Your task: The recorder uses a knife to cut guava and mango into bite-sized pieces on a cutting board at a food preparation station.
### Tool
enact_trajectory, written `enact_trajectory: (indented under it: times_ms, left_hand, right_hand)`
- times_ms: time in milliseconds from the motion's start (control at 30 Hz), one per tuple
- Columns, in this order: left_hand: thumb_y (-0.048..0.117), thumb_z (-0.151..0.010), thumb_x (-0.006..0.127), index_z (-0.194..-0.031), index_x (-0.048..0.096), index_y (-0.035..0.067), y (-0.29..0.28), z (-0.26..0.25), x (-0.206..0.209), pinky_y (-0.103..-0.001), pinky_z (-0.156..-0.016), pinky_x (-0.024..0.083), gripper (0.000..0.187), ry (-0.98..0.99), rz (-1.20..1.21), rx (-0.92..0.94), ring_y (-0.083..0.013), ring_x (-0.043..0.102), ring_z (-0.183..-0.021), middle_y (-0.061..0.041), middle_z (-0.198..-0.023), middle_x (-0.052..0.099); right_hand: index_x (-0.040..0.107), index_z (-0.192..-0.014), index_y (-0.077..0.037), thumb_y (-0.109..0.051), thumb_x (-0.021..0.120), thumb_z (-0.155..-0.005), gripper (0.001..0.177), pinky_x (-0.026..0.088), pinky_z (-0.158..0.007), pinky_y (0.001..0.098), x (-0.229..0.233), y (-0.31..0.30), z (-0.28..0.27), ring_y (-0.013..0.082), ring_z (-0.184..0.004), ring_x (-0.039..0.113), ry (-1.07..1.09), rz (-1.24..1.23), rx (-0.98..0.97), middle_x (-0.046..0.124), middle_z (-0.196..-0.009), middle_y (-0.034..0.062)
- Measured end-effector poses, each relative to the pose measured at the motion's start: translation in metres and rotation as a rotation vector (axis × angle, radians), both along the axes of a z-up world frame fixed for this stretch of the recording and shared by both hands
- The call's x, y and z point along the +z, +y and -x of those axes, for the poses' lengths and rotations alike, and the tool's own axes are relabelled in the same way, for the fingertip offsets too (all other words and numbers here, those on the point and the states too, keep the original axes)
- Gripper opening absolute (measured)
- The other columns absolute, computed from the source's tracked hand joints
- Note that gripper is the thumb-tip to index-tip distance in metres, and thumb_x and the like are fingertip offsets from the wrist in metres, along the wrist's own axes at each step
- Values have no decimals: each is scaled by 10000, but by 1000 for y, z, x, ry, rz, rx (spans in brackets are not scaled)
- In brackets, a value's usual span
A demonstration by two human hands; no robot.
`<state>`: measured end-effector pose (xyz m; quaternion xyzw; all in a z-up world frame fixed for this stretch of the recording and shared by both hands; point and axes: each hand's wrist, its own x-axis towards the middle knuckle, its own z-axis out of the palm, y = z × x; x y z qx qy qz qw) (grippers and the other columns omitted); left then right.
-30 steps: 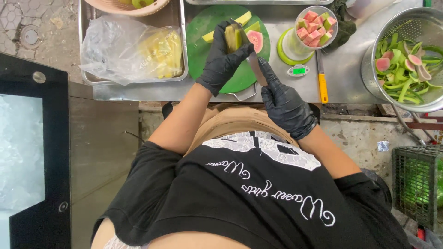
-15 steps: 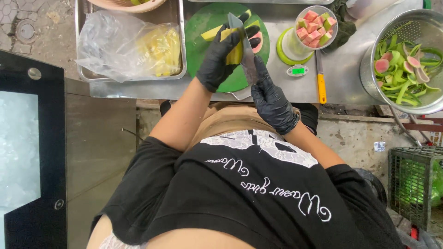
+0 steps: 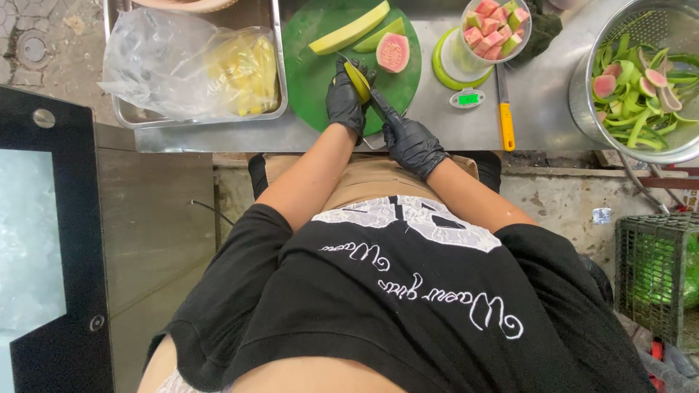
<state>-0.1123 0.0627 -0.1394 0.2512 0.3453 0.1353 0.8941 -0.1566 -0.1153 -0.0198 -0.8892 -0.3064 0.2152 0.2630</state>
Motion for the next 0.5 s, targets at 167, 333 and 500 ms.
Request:
enact_trajectory:
  times_ms: [167, 333, 500]
  left_hand:
    - [425, -983, 645, -1087, 721, 20, 20, 0, -31, -330, -702, 539, 425, 93, -425, 39, -184, 653, -803, -73, -953, 720]
    - [406, -961, 691, -1105, 695, 55, 17, 10, -18, -319, -746, 537, 379, 36, -535, -31, -153, 642, -835, -37, -966, 719]
    - [437, -1013, 636, -1261, 626, 42, -8, 26, 18, -309, -869, 531, 467, -205, -407, -246, -136, 649, -994, -53, -1114, 703]
  right_hand:
    - [254, -1657, -241, -82, 574, -1022, 729, 566, -787, 409, -69, -20, -19, 402, -856, 709, -24, -313, -27, 702, -1048, 282]
    - [167, -1711, -186, -91, 586, -1052, 786, 554, -864, 334, -46, -14, -17, 312, -984, 735, 14, -461, -78, 666, -1352, 249]
    - [-6, -1683, -143, -25, 759, -1042, 1005, 526, -1087, 311, -29, 11, -32, 177, -1311, 603, 90, -883, -173, 410, -1645, 110]
